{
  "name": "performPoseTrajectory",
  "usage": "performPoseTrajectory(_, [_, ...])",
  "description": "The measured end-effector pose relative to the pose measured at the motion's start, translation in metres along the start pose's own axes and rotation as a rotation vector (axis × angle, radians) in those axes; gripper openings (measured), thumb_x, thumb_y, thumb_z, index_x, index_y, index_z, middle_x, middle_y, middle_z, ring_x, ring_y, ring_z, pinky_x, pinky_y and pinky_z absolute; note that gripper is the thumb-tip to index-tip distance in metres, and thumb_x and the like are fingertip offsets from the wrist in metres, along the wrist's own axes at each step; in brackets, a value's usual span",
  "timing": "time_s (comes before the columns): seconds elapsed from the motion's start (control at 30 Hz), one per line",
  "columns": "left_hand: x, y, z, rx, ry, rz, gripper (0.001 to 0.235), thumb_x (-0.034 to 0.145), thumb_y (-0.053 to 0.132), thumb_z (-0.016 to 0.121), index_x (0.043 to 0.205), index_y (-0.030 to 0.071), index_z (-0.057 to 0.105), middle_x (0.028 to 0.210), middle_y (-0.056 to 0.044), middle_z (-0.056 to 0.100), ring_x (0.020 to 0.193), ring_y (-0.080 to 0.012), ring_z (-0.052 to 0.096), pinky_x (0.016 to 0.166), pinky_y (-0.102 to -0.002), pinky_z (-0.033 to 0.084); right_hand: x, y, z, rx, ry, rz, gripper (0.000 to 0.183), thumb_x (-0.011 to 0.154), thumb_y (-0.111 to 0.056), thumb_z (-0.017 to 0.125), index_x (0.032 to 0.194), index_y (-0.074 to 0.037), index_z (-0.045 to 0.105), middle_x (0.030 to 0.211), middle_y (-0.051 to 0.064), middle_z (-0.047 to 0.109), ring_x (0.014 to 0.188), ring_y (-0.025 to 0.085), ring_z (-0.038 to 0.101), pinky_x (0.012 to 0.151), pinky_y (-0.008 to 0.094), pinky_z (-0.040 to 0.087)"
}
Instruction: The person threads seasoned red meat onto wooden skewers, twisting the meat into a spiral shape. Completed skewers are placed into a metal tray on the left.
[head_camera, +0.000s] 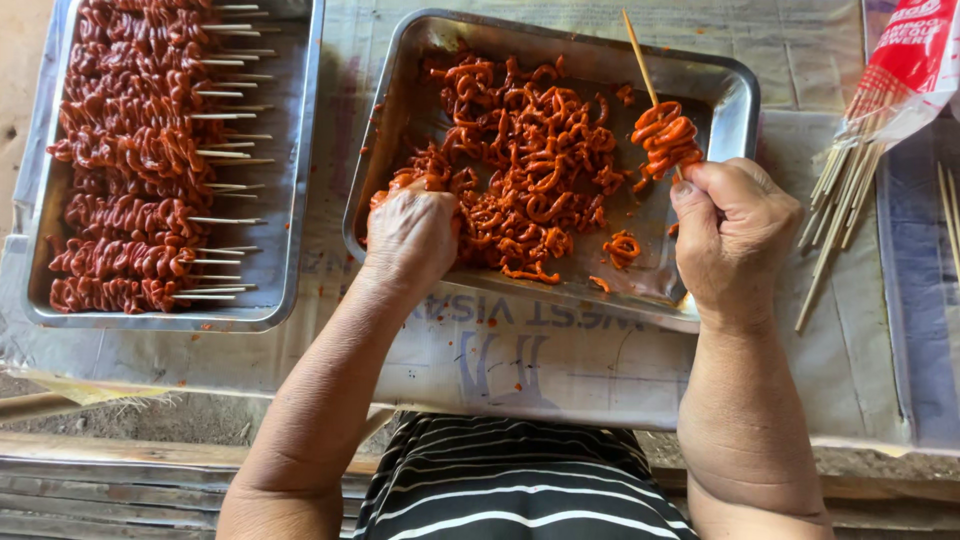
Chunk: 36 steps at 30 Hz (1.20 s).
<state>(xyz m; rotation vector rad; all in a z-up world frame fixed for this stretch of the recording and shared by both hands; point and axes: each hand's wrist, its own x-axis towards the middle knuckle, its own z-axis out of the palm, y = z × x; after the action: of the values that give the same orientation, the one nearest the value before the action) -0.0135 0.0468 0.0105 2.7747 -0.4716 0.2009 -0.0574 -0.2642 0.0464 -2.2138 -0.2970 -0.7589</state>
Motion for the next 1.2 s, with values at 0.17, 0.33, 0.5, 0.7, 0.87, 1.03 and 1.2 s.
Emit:
performPoseTrajectory(0.17, [0.008, -0.003, -0.015, -0.249, 0.021, -0.039, 0.009, 0.084, 0.011, 0.074, 0.09, 0.006, 0.079, 0.084, -0.018, 0.074, 0.076, -0.0312, 0.072, 0.069, -0.043, 0.057, 0.001, -0.001, 0.0, 0.008, 0.004, -0.018, 0.002, 0.102, 0.005, 0.071, 0.103, 0.004, 0.07, 0.09, 0.013, 0.07, 0.08, 0.022, 0.068, 0.074, 0.03, 0.052])
performPoseTrajectory(0.33, [0.029, 0.01, -0.055, -0.838, -0.13, -0.341, 0.016, 0.095, 0.017, 0.075, 0.105, 0.007, 0.081, 0.083, -0.009, 0.078, 0.064, -0.0103, 0.064, 0.055, -0.027, 0.049, -0.002, -0.003, -0.001, 0.028, -0.002, 0.051, 0.002, 0.101, 0.004, 0.071, 0.102, 0.005, 0.07, 0.083, 0.013, 0.066, 0.073, 0.021, 0.064, 0.069, 0.031, 0.05])
performPoseTrajectory(0.5, [0.036, 0.014, -0.077, -1.496, 0.068, -0.021, 0.023, 0.098, 0.009, 0.08, 0.117, -0.003, 0.076, 0.104, -0.01, 0.078, 0.09, -0.012, 0.073, 0.082, -0.025, 0.062, 0.0, -0.013, 0.0, -0.016, -0.01, -0.027, 0.002, 0.101, 0.003, 0.071, 0.101, 0.004, 0.069, 0.084, 0.014, 0.065, 0.075, 0.024, 0.065, 0.071, 0.031, 0.05])
performPoseTrajectory(0.7, [0.037, 0.006, -0.039, -2.134, 0.155, 0.006, 0.016, 0.101, 0.002, 0.078, 0.108, -0.003, 0.065, 0.09, -0.012, 0.07, 0.08, -0.0221, 0.071, 0.073, -0.038, 0.063, 0.0, -0.034, 0.007, 0.007, -0.059, -0.067, 0.003, 0.099, 0.002, 0.069, 0.102, 0.001, 0.069, 0.085, 0.013, 0.064, 0.074, 0.024, 0.064, 0.066, 0.032, 0.049])
performPoseTrajectory(0.87, [0.036, -0.014, 0.006, -2.133, 0.171, -0.413, 0.016, 0.096, 0.004, 0.072, 0.108, -0.007, 0.069, 0.087, -0.013, 0.071, 0.07, -0.018, 0.068, 0.07, -0.04, 0.066, -0.004, -0.051, 0.017, -0.044, -0.163, -0.107, 0.008, 0.093, 0.004, 0.069, 0.096, -0.002, 0.067, 0.084, 0.012, 0.061, 0.071, 0.025, 0.062, 0.065, 0.034, 0.048])
performPoseTrajectory(1.03, [0.03, -0.022, 0.016, -2.215, 0.144, -0.537, 0.023, 0.093, 0.002, 0.071, 0.114, -0.007, 0.069, 0.091, -0.016, 0.073, 0.072, -0.0228, 0.071, 0.07, -0.041, 0.067, -0.006, -0.06, 0.03, -0.05, -0.278, -0.159, 0.011, 0.087, 0.006, 0.072, 0.09, -0.002, 0.066, 0.079, 0.011, 0.06, 0.065, 0.024, 0.06, 0.059, 0.033, 0.046])
performPoseTrajectory(1.2, [0.03, -0.019, 0.009, -2.287, 0.185, -0.554, 0.027, 0.09, 0.001, 0.072, 0.116, -0.007, 0.065, 0.096, -0.019, 0.074, 0.085, -0.0309, 0.077, 0.07, -0.041, 0.067, -0.007, -0.063, 0.037, -0.043, -0.329, -0.167, 0.012, 0.087, 0.006, 0.072, 0.09, -0.002, 0.066, 0.078, 0.01, 0.06, 0.064, 0.023, 0.06, 0.058, 0.033, 0.047])
